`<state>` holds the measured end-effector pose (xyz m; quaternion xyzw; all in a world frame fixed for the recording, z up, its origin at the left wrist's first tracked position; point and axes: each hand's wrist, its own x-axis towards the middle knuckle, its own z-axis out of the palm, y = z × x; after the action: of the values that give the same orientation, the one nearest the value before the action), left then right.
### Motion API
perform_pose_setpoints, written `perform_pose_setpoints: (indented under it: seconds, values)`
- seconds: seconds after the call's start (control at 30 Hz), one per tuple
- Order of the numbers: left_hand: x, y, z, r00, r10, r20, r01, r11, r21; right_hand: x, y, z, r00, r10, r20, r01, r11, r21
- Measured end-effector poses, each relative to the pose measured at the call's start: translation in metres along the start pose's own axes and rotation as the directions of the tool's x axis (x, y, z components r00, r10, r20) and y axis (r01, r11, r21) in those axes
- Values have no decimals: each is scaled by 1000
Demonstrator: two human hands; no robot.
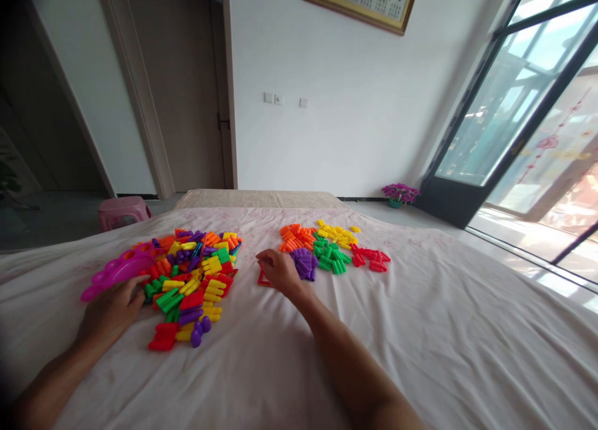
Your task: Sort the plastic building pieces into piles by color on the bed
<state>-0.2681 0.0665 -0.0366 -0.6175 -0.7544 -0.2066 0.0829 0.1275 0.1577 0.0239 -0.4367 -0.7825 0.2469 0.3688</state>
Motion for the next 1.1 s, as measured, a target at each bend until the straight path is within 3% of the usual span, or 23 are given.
perform_pose_setpoints:
  seconds: [0.13, 0.27, 0.33, 0.43, 0.73, 0.9, 1.0, 1.1]
  values:
    - [-1, 2, 0, 1000, -1, -21, 1, 1000, 19, -18, -30, 21, 954, -209, 216, 211, 977, 16]
    - [-1, 1, 1, 999, -6, -34, 6, 1000, 0, -33, -49, 35, 840, -388, 378, 411, 911, 23]
    - [-1, 1, 1, 999, -12, -40, 11, 1000, -22, -37, -55, 39, 791, -420, 445, 475, 880, -13]
    - [-1, 1, 1, 999, -18, -43, 16, 999, -42, -40, -60, 43, 771, -398, 497, 510, 853, -109]
    - [-2, 3, -1, 1000, -11, -24, 10, 1000, -21, -38, -53, 46, 820, -348, 454, 496, 828, -262]
    - [-3, 2, 1, 999, -9, -33, 9, 1000, -21, -34, -44, 45, 957, -176, 230, 267, 844, -466]
    - [-3, 2, 1, 999, -11, -36, 10, 1000, -27, -30, -32, 38, 987, -82, 138, 148, 799, -583]
    - [-2, 3, 1, 999, -8, -33, 7, 999, -36, -25, -21, 29, 992, 25, 122, 61, 751, -658]
